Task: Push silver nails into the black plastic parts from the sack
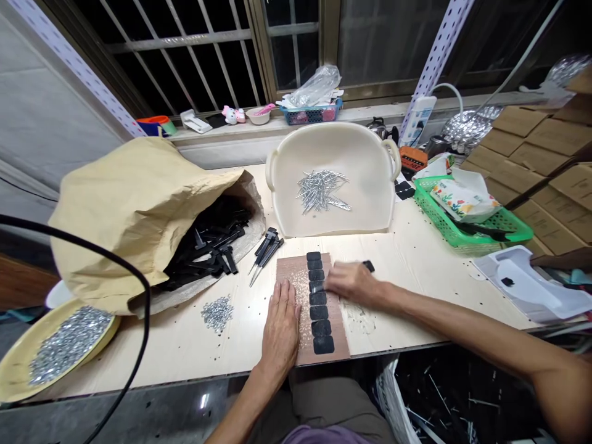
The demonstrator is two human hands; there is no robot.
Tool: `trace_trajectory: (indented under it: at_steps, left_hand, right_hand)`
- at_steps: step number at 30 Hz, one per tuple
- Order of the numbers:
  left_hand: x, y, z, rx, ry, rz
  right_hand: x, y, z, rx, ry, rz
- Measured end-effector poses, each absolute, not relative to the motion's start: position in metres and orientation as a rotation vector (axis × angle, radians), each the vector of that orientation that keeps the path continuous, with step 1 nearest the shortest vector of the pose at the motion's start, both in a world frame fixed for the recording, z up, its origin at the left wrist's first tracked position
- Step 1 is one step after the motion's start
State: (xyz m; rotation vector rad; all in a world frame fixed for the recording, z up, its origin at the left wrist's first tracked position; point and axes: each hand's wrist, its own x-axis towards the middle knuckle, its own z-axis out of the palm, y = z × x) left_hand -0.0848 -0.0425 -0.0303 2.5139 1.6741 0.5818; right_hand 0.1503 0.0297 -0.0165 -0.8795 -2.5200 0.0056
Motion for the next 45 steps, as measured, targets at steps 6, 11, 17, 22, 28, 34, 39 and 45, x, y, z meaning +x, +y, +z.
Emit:
trace_trajectory:
  at_steps: [6, 11, 17, 22, 28, 34, 39, 45]
  left_hand:
    - [-0.086, -0.042, -0.032, 2.497, 1.668, 0.598]
    - [-0.085, -0.042, -0.032, 2.489, 1.662, 0.576]
    - [-0.084, -0.043, -0.03, 2.481, 1.697, 0.548]
    - [-0.083, -0.043, -0.032, 2.509, 1.712, 0.55]
    - [-0.081, -0.044, -0.029, 2.523, 1.724, 0.587]
    - [-0.081, -0.044, -0.028, 2.524, 1.707, 0.59]
    - [-0.081, -0.043, -0.033, 2.525, 1.711, 0.625]
    - [-0.081, -0.044, -0.031, 2.531, 1.734, 0.578]
  right_hand:
    - [0.155, 0.044, -0.003, -0.959, -2.54, -0.01]
    - [0.155, 0.034, -0.004, -0.933, -2.558, -0.028]
    - [0.154, 0.045, -0.014, -1.015, -2.507, -0.177]
    - [0.152, 0.029, -0.018, -0.97, -2.507, -0.234]
    - [0.144, -0.008, -0.006, -0.787, -2.563, -0.094]
    - [0.153, -0.015, 0.009, -1.051, -2.461, 0.02]
    - [0.149, 0.018, 0.001, -1.226, -2.345, -0.049]
    - [0.141, 0.006, -0.012, -0.847, -2.582, -0.242]
